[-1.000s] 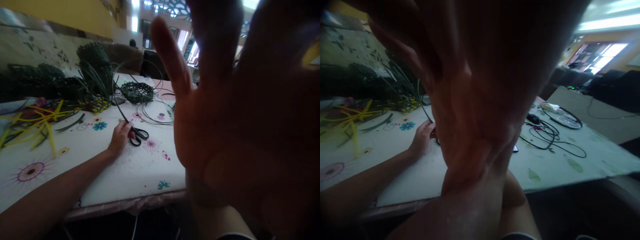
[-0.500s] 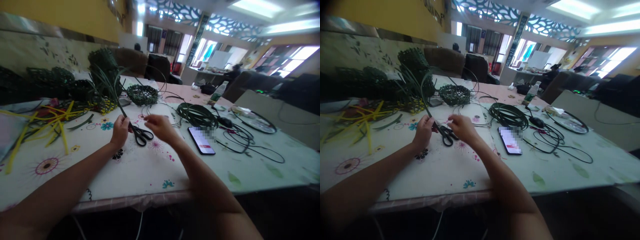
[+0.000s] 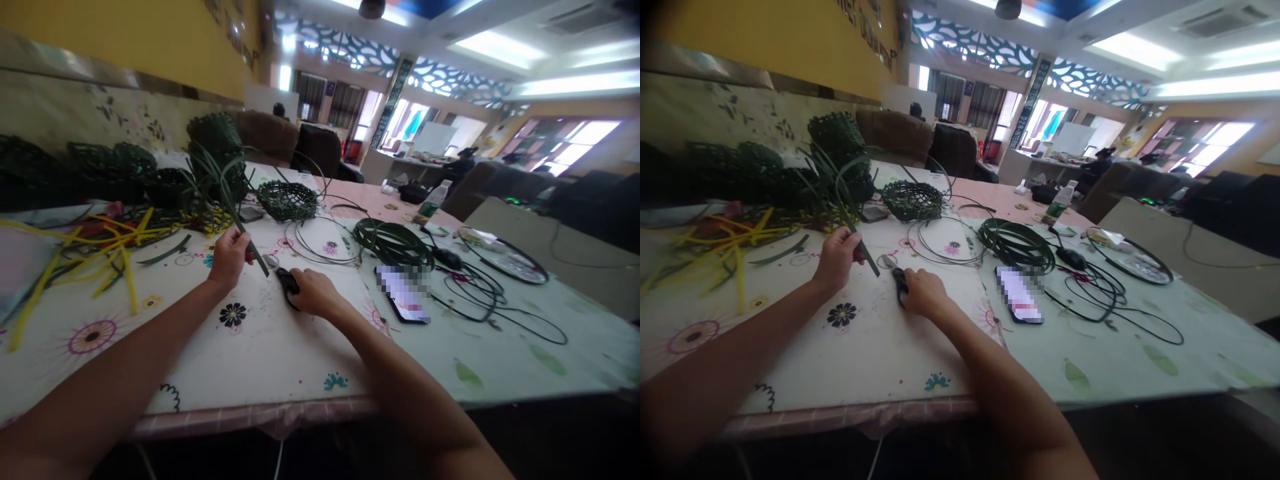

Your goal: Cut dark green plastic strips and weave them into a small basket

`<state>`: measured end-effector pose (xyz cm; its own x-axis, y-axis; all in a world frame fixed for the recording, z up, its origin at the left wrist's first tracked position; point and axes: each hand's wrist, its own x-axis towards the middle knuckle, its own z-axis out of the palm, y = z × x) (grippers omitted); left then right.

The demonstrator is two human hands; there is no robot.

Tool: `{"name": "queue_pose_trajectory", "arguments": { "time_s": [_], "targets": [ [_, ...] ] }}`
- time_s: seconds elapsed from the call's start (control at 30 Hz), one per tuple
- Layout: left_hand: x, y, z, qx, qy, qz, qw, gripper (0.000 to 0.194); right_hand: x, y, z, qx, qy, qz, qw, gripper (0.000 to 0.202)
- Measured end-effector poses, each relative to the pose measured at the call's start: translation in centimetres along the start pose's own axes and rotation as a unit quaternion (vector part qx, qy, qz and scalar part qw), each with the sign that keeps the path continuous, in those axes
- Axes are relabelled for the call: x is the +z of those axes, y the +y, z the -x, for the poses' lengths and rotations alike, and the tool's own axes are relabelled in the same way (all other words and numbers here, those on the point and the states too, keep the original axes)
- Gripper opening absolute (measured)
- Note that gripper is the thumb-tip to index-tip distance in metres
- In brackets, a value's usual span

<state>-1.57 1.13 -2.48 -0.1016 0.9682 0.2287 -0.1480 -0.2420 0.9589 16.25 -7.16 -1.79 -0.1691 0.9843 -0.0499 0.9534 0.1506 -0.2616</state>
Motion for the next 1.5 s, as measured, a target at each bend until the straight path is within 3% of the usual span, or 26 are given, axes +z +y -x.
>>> {"name": "queue_pose_trajectory", "arguments": {
  "time_s": [0.3,0.4,0.47,0.53,0.63,0.7,0.83,0.93,1.13,1.5],
  "targets": [
    [-0.5,0.5,-0.8,-0.006,0.009,0.043,0.999,0.022,-1.6,2.3,-0.8,0.045,-0.052,-0.121,0.99,0.06],
    [-0.6,0.7,-0.8,-0.015,0.009,0.062,0.998,0.022,-1.3,2.2,-0.4,0.058,-0.073,-0.14,0.986,0.044],
    [-0.5,1.1,-0.7,-0.027,0.012,0.08,0.996,0.022,-1.2,2.1,0.3,0.051,-0.101,-0.208,0.972,0.033],
    [-0.5,1.5,-0.6,-0.042,0.02,0.099,0.994,0.022,-1.1,2.2,1.1,0.02,-0.128,-0.37,0.92,0.034],
    [-0.5,2.2,-0.6,-0.061,0.034,0.123,0.99,0.021,-0.7,2.1,2.2,-0.036,-0.133,-0.596,0.791,0.044],
    [-0.4,2.6,-0.5,-0.07,0.043,0.133,0.988,0.02,-0.3,1.7,2.5,-0.054,-0.127,-0.633,0.762,0.044],
    [-0.4,3.1,-0.5,-0.065,0.067,0.152,0.984,0.02,0.6,0.1,3.0,-0.07,-0.105,-0.662,0.739,0.043],
    [-0.4,3.3,-0.6,-0.052,0.082,0.155,0.983,0.02,1.2,-0.7,3.4,-0.089,-0.079,-0.668,0.735,0.05],
    [-0.8,3.3,-1.0,-0.052,0.09,0.146,0.984,0.023,1.2,-1.0,3.8,-0.077,-0.089,-0.644,0.756,0.069],
    [-0.6,2.9,-0.9,-0.045,0.086,0.123,0.988,0.022,0.7,-1.2,3.8,-0.05,-0.095,-0.625,0.773,0.068]
  ]
}}
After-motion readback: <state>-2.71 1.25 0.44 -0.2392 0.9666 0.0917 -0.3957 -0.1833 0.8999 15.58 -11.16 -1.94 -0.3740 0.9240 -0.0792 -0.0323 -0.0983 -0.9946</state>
